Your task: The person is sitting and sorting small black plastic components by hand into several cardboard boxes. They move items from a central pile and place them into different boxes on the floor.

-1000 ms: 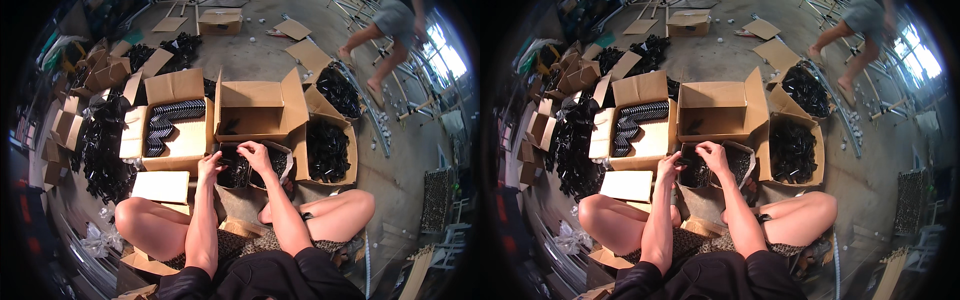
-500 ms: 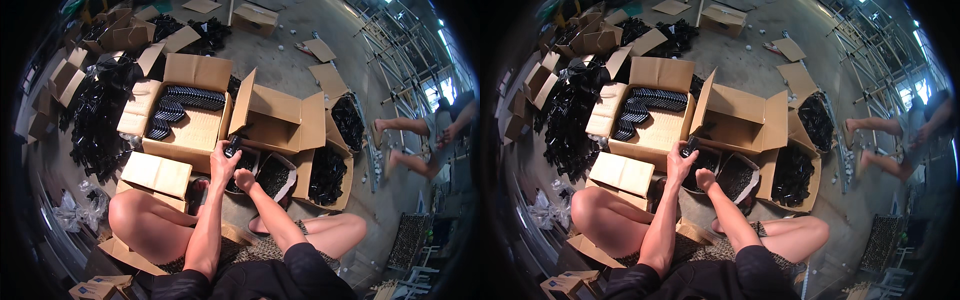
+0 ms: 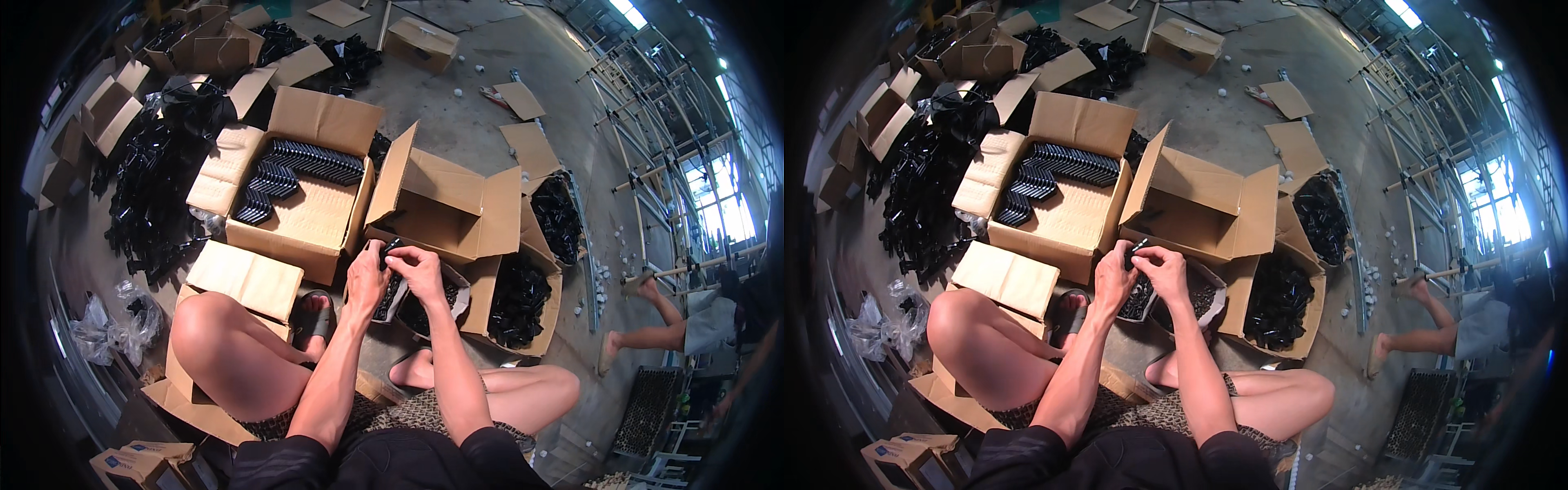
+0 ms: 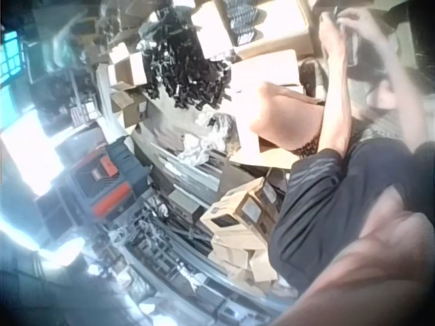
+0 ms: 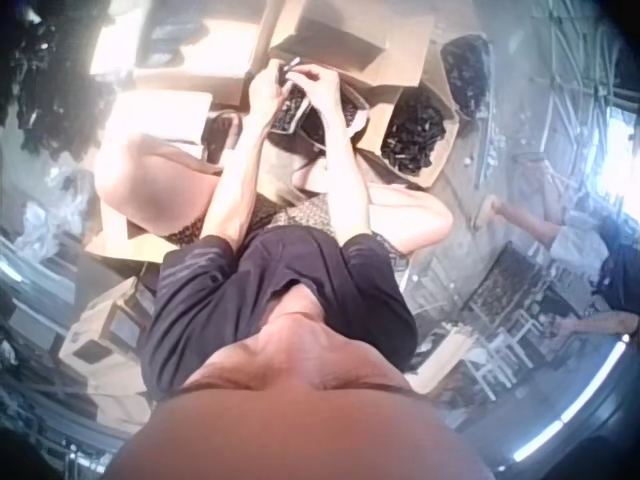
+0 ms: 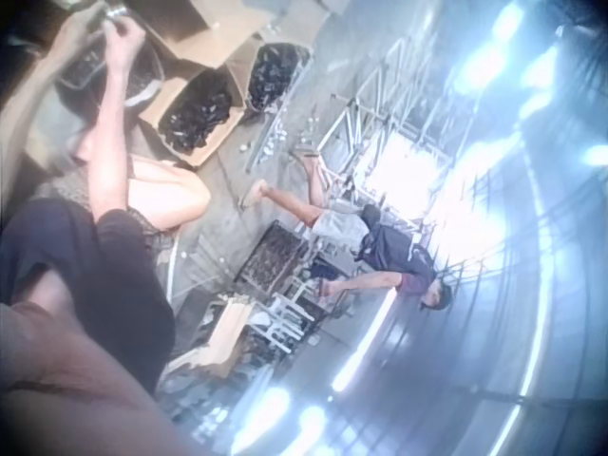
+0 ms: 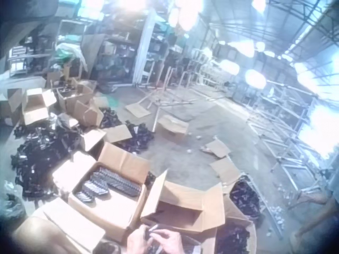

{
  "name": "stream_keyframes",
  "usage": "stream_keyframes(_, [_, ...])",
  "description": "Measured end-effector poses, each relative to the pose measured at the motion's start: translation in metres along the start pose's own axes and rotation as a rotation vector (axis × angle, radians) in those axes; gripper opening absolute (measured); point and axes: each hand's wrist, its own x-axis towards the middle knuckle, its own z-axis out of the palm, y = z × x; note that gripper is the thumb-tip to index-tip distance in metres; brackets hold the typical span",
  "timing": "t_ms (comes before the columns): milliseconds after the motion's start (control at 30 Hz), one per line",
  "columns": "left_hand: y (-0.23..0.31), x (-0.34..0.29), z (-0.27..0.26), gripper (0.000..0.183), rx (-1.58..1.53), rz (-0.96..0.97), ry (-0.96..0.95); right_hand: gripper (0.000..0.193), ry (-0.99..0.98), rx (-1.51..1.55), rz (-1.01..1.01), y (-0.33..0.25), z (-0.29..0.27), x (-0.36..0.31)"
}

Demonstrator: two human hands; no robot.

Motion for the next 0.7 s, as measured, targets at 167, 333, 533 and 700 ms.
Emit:
stream_keyframes(167, [-0.003, 0.0, -0.004, 0.043, 0.008, 0.009, -0.018, 0.038, 0.135, 0.136, 0.006, 0.002, 0.001, 0.0])
stream_keyframes(333, [0.014, 0.004, -0.016, 0.049, -0.111, -0.017, -0.143, 0.036, -0.07, 0.565, 0.245, 0.033, -0.019, -0.024])
stream_keyframes(533, [0.023, 0.007, -0.025, 0.047, -0.066, 0.211, -0.228, 0.035, -0.102, 1.019, 0.237, 0.034, 0.0, -0.034])
stream_keyframes(700, [0.04, 0.005, -0.033, 0.046, 0.027, 0.089, -0.345, 0.035, -0.101, 1.068, 0.217, 0.03, -0.007, -0.038])
